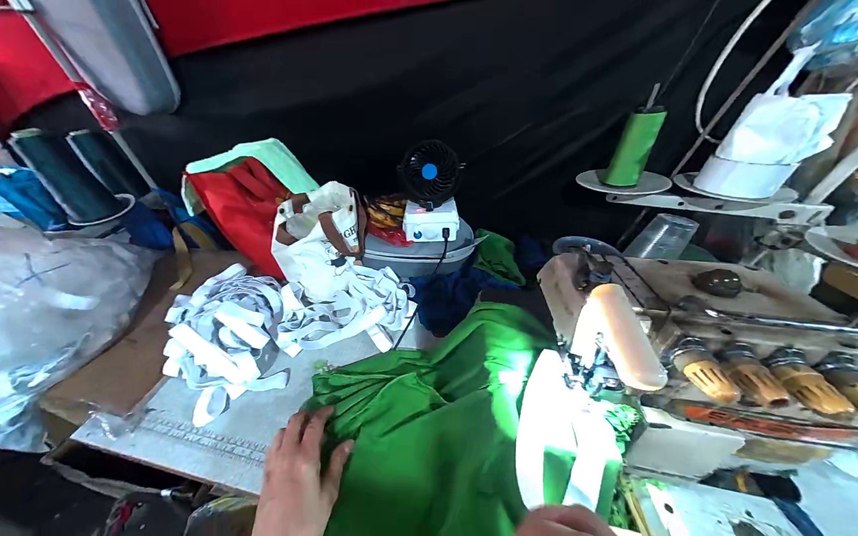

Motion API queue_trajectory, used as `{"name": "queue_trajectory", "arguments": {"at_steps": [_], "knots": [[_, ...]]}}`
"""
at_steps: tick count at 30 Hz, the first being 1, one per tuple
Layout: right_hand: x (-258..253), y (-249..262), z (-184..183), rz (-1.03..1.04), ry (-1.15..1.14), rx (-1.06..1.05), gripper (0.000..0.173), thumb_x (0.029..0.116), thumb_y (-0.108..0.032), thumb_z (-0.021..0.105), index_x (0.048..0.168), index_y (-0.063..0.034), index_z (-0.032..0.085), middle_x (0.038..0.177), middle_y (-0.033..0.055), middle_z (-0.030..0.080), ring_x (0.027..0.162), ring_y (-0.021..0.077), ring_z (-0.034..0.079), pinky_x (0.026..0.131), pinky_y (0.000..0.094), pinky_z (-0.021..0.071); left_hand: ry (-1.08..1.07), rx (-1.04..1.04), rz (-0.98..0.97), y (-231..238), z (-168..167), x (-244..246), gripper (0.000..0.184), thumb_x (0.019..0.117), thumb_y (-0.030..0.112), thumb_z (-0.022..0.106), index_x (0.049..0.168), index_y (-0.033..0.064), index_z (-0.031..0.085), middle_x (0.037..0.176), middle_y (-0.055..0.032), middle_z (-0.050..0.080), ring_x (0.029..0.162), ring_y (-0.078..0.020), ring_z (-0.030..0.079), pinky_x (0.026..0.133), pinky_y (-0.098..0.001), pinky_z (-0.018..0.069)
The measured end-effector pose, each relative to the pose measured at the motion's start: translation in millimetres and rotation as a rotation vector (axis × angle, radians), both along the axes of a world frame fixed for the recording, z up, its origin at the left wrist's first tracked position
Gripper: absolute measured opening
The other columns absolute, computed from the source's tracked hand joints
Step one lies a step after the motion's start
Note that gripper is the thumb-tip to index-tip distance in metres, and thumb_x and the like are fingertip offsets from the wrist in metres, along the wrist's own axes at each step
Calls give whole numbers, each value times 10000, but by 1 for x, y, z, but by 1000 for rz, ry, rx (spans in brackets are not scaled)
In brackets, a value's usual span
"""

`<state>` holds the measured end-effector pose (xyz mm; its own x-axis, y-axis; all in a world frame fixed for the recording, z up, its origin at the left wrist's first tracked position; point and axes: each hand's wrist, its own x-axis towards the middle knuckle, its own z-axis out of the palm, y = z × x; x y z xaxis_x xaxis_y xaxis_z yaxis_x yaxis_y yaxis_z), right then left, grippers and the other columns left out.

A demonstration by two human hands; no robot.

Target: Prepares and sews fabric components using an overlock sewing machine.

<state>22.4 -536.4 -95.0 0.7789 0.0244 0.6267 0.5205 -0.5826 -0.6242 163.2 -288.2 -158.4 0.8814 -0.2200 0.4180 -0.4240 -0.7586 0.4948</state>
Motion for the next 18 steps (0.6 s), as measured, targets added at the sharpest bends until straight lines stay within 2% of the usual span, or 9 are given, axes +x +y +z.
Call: {"name": "queue_trajectory", "arguments": {"at_steps": [2,4,7,9,12,14,15,17,18], "knots": [[24,23,12,55,31,-59,147,1022,-61,584,1030,42,688,956,190,701,898,199,696,838,273,574,-112,8,13,-1,-10,1,255,860,169,744,1078,38,774,1112,-266,675,992,-513,644,811,-679,489],[57,47,19,60,39,-90,175,1019,-63,571,1078,22,713,953,151,710,845,189,703,781,292,591,-238,24,52,-7,-13,0,163,835,163,728,971,124,809,1107,-242,676,937,-491,639,779,-675,451],[117,79,16,4,83,-144,251,1028,-183,564,1144,-25,722,977,109,717,828,187,708,743,324,601,-288,4,-32,-21,-2,-20,127,846,109,696,911,105,805,1056,-223,699,894,-447,661,773,-630,483],[146,94,16,-42,279,-240,348,1020,-276,619,1258,-31,685,1118,157,694,974,279,701,850,423,588,-229,-4,-200,-33,2,-44,116,871,63,702,933,56,799,1010,-213,727,906,-419,696,800,-590,546],[175,107,8,-39,693,-488,548,1011,-355,643,1481,-95,534,1419,225,555,1297,396,558,1013,543,503,-136,7,-357,-46,-12,-64,185,928,174,705,1004,32,795,1065,-224,739,974,-402,710,867,-542,558],[184,110,-10,-14,777,-562,416,1054,-259,569,1441,-110,581,1431,236,537,1313,413,540,1031,548,487,-139,4,-366,-46,-20,-66,233,924,220,711,1018,23,790,1081,-237,733,1000,-414,701,895,-541,544],[184,108,-18,-31,726,-512,351,1061,-209,540,1379,-93,634,1380,229,582,1274,397,575,1028,526,493,-116,-11,-378,-44,-21,-66,237,923,222,714,1020,18,788,1089,-239,728,1013,-421,693,911,-549,533],[179,100,-30,-102,516,-230,298,1050,-163,534,1258,-23,696,1232,207,674,1123,325,675,980,462,541,-27,-59,-431,-39,-19,-62,251,945,220,695,1067,20,785,1128,-242,716,1055,-437,671,947,-579,508],[174,94,-32,-136,381,-21,280,1043,-151,544,1210,19,690,1145,189,693,1003,272,701,905,411,573,28,-91,-459,-37,-17,-60,261,961,216,677,1089,14,780,1144,-236,714,1073,-434,666,962,-586,500]]}}
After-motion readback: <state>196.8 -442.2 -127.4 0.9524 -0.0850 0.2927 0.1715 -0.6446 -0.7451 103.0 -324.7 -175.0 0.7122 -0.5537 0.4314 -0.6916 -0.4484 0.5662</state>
